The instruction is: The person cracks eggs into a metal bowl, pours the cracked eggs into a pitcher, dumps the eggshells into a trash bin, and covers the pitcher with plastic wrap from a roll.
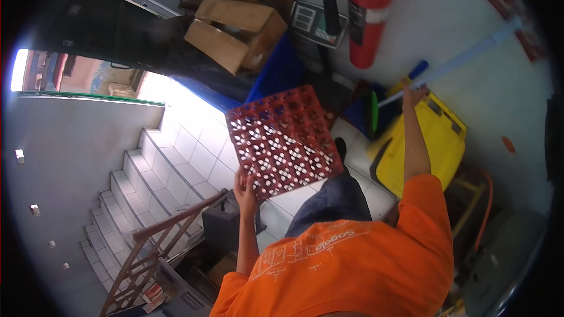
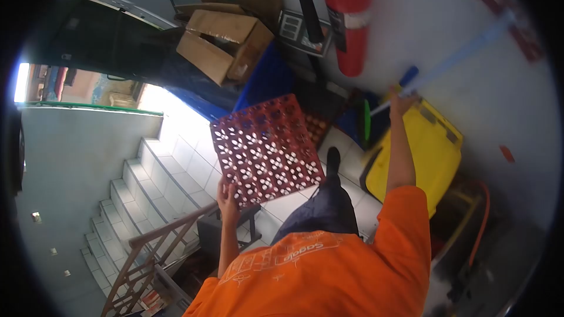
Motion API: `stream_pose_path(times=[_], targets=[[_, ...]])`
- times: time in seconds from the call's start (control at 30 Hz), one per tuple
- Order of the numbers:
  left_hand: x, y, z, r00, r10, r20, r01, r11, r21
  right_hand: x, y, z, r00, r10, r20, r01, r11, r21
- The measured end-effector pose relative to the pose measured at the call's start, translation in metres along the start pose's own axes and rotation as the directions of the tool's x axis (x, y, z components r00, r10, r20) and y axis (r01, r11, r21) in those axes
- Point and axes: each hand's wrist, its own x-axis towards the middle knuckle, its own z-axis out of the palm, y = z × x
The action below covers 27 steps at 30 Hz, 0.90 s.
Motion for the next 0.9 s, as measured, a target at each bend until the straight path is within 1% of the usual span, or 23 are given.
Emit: stream_pose_path(times=[0.03,0.1,0.17,0.2,0.23,0.27,0.3,0.4,0.43,0.47,0.5,0.53,0.57,0.6,0.63,0.67,0.7,0.77,0.8,0.83,0.87,0.9], targets=[[0.013,0.000,0.008,1.000,0.025,-0.017,-0.024,0.998,0.058,0.005,0.000,0.011,0.999,0.016,-0.033,-0.011,0.990,0.144],[0.031,0.007,0.017,0.999,-0.017,-0.032,0.018,0.998,0.061,0.009,-0.001,0.031,0.995,0.045,-0.087,-0.018,0.959,0.284],[0.044,0.013,0.024,0.984,-0.172,-0.041,0.176,0.978,0.112,0.018,0.012,0.046,0.976,0.085,-0.202,-0.023,0.957,0.290],[0.045,0.019,0.035,0.989,-0.148,-0.023,0.148,0.988,0.032,0.020,0.010,0.043,0.967,0.095,-0.238,-0.023,0.958,0.287],[0.049,0.017,0.040,0.979,-0.194,-0.062,0.195,0.981,0.013,0.018,0.004,0.045,0.968,0.091,-0.235,-0.011,0.947,0.320],[0.053,0.005,0.030,0.966,-0.252,-0.065,0.255,0.965,0.057,0.015,-0.001,0.048,0.970,0.086,-0.226,-0.001,0.935,0.354],[0.058,0.005,0.032,0.960,-0.277,-0.042,0.280,0.957,0.081,0.015,-0.006,0.050,0.962,0.097,-0.254,-0.002,0.936,0.351],[0.068,-0.006,0.025,0.945,-0.327,0.014,0.326,0.944,0.047,0.021,-0.013,0.054,0.951,0.146,-0.274,-0.044,0.936,0.348],[0.071,-0.005,0.024,0.938,-0.345,0.032,0.343,0.938,0.050,0.021,-0.008,0.053,0.946,0.082,-0.314,-0.011,0.976,0.219],[0.080,-0.006,0.025,0.936,-0.348,0.048,0.345,0.937,0.059,0.020,-0.002,0.056,0.942,0.051,-0.332,-0.002,0.989,0.147],[0.088,0.001,0.030,0.940,-0.329,0.088,0.317,0.940,0.128,0.020,0.003,0.059,0.937,0.021,-0.348,0.005,0.997,0.073],[0.096,0.004,0.031,0.941,-0.313,0.128,0.285,0.938,0.195,0.024,0.005,0.062,0.936,0.081,-0.342,-0.061,0.996,0.069],[0.105,-0.002,0.027,0.937,-0.322,0.138,0.291,0.935,0.203,0.021,0.008,0.063,0.932,0.114,-0.345,-0.099,0.993,0.060],[0.113,-0.009,0.019,0.948,-0.278,0.154,0.218,0.921,0.323,0.019,0.008,0.064,0.926,0.147,-0.348,-0.137,0.989,0.051],[0.119,-0.002,0.022,0.954,-0.240,0.180,0.141,0.889,0.435,0.010,0.000,0.060,0.936,0.126,-0.328,-0.061,0.977,0.203],[0.120,0.004,0.027,0.966,-0.179,0.187,0.080,0.892,0.444,-0.004,-0.009,0.050,0.939,0.110,-0.326,-0.019,0.963,0.269],[0.129,0.013,0.032,0.960,-0.133,0.246,0.010,0.895,0.446,-0.018,-0.013,0.042,0.941,0.093,-0.324,0.022,0.942,0.334],[0.142,0.043,0.040,0.934,-0.231,0.272,0.098,0.899,0.426,-0.059,-0.024,0.025,0.967,0.054,-0.250,0.033,0.943,0.331],[0.153,0.041,0.030,0.935,-0.142,0.326,-0.049,0.857,0.513,-0.086,-0.038,0.010,0.971,-0.013,-0.237,0.083,0.954,0.289],[0.164,0.042,0.016,0.921,-0.058,0.384,-0.195,0.787,0.585,-0.109,-0.054,-0.009,0.974,-0.009,-0.226,0.074,0.957,0.281],[0.174,0.052,0.010,0.891,0.038,0.452,-0.338,0.721,0.605,-0.132,-0.072,-0.025,0.976,-0.024,-0.217,0.087,0.954,0.287],[0.178,0.072,0.009,0.895,-0.016,0.446,-0.291,0.738,0.610,-0.154,-0.088,-0.040,0.975,-0.039,-0.218,0.104,0.950,0.295]])
